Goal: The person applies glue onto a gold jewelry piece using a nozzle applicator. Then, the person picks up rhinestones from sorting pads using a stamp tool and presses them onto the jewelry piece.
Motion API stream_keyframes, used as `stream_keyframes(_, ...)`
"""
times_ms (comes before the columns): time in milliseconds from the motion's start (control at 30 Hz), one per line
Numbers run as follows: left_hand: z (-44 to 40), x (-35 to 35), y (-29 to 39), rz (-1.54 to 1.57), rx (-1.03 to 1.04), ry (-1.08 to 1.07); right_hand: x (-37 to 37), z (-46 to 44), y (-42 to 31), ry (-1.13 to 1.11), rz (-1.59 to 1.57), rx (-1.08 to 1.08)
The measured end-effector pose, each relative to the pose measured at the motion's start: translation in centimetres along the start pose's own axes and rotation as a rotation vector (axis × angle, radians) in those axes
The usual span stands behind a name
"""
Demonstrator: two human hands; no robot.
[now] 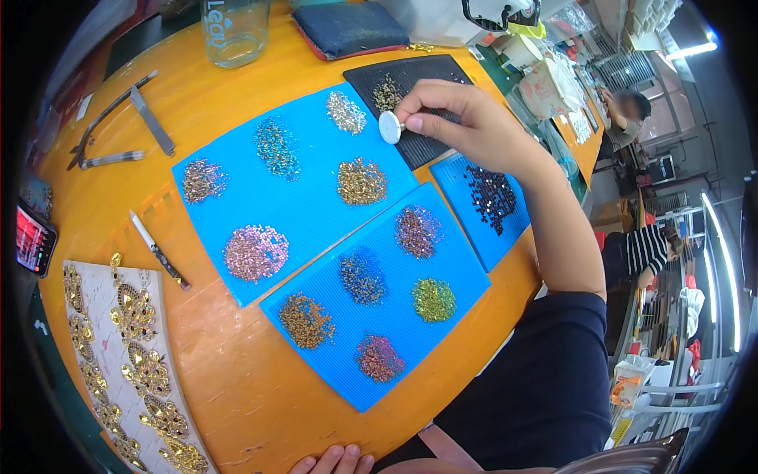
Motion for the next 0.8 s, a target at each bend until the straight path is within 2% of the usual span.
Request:
stream_keyframes(633, 0.5, 0.0, 0.2, -0.029, 0.041, -0.092, 0.9, 2.0, -0.3, 0.070, -0.103, -0.010)
stream_keyframes(733, 0.5, -0.1, 0.2, -0.036, 0.046, -0.107, 0.6, 1.7, -0.4, 0.086, -0.075, -0.022)
stream_keyframes(800, 0.5, -0.1, 0.2, -0.042, 0.052, -0.117, 0.0, 1.2, -0.2, 0.108, 0.087, -0.049)
Point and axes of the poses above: each hand's wrist, its own z-axis away from the middle knuckle, its own x-axis out of the palm, y = z × x, the point moved 2 cm from there along -z, towards the middle knuckle, and after that the axes turned 12 degrees about -z, right-handed, at the moved point
